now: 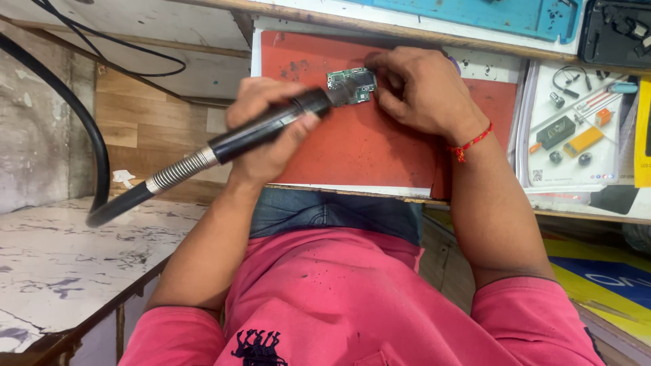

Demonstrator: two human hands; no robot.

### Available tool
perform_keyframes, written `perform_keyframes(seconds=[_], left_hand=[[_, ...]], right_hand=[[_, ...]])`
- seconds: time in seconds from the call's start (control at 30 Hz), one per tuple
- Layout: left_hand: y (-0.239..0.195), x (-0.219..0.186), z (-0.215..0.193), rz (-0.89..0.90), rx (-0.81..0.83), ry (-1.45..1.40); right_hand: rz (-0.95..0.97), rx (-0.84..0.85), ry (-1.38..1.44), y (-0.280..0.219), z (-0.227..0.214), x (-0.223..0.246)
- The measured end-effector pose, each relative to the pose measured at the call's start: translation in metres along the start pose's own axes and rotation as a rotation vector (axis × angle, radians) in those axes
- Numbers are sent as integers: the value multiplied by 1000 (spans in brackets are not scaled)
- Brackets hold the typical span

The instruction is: The person sits on the floor and uses a hot air gun to heat a small circuit board placed on a red mat. They repeatedly direct hot air at different areas of the board while holding it steady with the other hand. The person also briefly uses a toothbrush to clean the board surface.

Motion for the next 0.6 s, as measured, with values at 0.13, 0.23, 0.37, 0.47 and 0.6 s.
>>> perform_keyframes(seconds=[0.13,0.23,0.37,0.47,0.6], left_hand=[[6,-1,0,-121,-30,-121],[4,-2,-4,-30,-10,-10],[2,-3,-8,-4,42,-17],[6,-1,-5,-61,-15,-16],[4,-3,-1,98,102,11]], right_hand=[[3,5,-6,2,-4,2],[-27,-12,-11,5,-6,5],[-4,9,-10,1,-4,8],[3,15,-9,5,-7,6],[8,5,3,0,-2,3]])
Point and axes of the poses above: each hand's wrist, its own y-axis towards the middle knuckle, its own z-axis out of the palm, x = y × z, the point moved 1 cm from there along y, towards the middle knuckle, and after that the axes turned 2 degrees about -y, right-handed, at the moved point
